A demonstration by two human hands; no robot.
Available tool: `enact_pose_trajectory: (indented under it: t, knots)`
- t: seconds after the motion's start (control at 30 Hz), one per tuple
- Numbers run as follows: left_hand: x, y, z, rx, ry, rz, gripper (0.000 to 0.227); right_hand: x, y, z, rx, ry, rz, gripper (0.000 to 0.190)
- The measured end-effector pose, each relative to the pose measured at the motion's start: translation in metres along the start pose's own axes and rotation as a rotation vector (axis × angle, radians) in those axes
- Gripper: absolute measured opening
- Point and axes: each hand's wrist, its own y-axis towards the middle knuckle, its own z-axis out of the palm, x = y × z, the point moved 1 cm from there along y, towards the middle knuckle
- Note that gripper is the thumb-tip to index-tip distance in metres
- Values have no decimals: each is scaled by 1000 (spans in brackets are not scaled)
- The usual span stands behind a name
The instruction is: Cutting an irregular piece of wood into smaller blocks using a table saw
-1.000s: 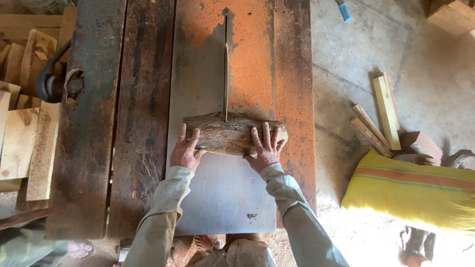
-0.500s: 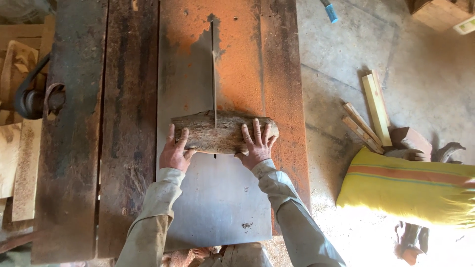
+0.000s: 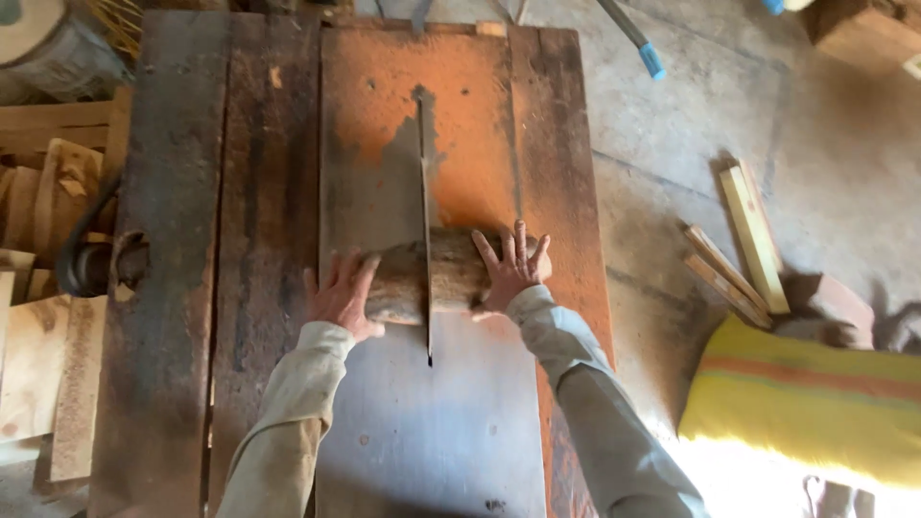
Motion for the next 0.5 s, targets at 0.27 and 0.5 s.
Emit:
enact_pose_trajectory:
  t: [0.27,0.5]
  knots:
    - [10,-14,-28,298,254,80,121,-3,-20,12,-81,-19,40,157]
    - [42,-202,27,275,92,-20,120,-4,-180,-4,185,177,298,145]
